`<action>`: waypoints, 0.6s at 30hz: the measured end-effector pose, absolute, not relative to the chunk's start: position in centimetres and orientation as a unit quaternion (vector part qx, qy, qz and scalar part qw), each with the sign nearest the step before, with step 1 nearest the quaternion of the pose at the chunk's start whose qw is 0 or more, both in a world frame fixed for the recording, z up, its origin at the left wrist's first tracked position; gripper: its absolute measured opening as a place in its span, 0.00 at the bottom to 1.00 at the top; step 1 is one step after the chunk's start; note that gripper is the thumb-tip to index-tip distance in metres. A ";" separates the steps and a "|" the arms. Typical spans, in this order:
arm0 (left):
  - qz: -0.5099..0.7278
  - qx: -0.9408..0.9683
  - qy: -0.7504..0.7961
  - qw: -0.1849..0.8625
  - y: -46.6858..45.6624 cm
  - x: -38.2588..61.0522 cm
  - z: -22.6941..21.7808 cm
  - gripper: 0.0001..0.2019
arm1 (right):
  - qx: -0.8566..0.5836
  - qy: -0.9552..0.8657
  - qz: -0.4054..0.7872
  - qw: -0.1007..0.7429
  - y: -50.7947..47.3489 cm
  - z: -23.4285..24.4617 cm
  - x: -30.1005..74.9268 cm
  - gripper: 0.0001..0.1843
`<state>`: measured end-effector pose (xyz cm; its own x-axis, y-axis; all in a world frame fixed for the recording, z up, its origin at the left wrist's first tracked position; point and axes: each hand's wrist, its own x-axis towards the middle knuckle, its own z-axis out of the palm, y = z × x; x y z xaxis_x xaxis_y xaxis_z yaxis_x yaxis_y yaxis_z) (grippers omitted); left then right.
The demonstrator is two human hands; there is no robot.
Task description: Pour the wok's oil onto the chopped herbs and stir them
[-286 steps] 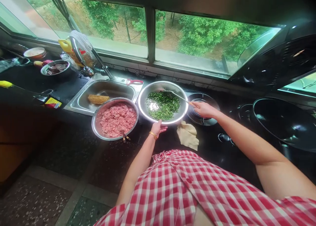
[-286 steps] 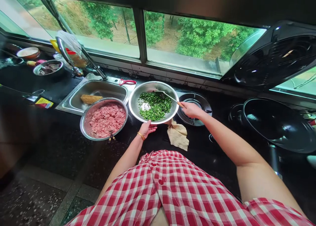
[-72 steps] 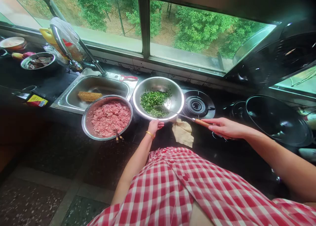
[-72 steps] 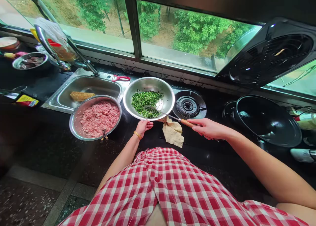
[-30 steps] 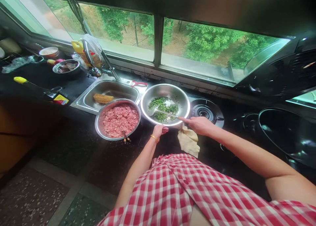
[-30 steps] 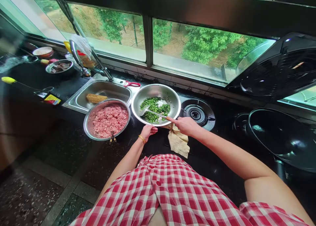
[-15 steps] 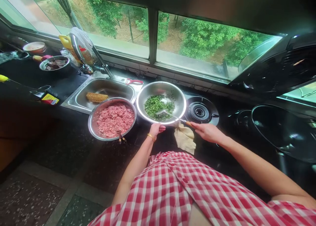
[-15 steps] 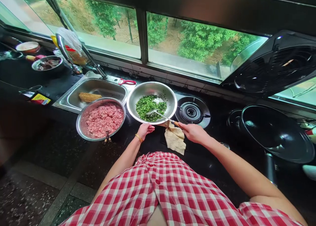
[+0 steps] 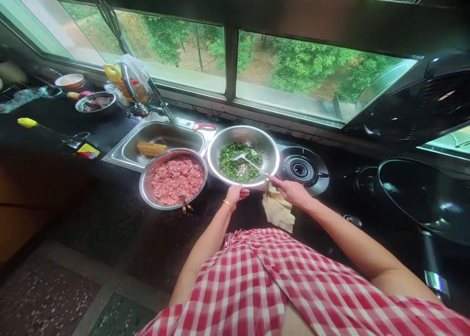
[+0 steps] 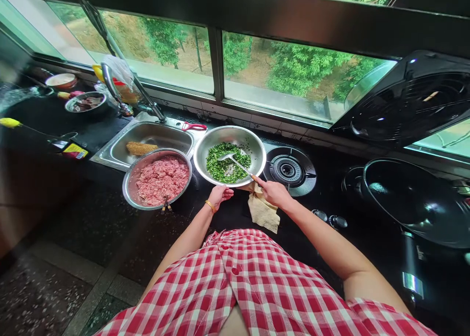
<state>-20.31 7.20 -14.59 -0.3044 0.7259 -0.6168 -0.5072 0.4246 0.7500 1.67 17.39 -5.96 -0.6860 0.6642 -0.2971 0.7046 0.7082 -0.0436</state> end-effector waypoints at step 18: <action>0.423 0.181 0.572 0.679 -1.4 -20.3 -15.9 0.06 | 0.594 0.744 -0.299 -0.057 6.1 -9.0 12.2 0.22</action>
<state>-20.32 -1.42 -15.94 -0.0128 0.7821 -0.6231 -0.3667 0.5760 0.7306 12.20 6.08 -9.04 -0.2868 0.9187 -0.2714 0.8507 0.1140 -0.5131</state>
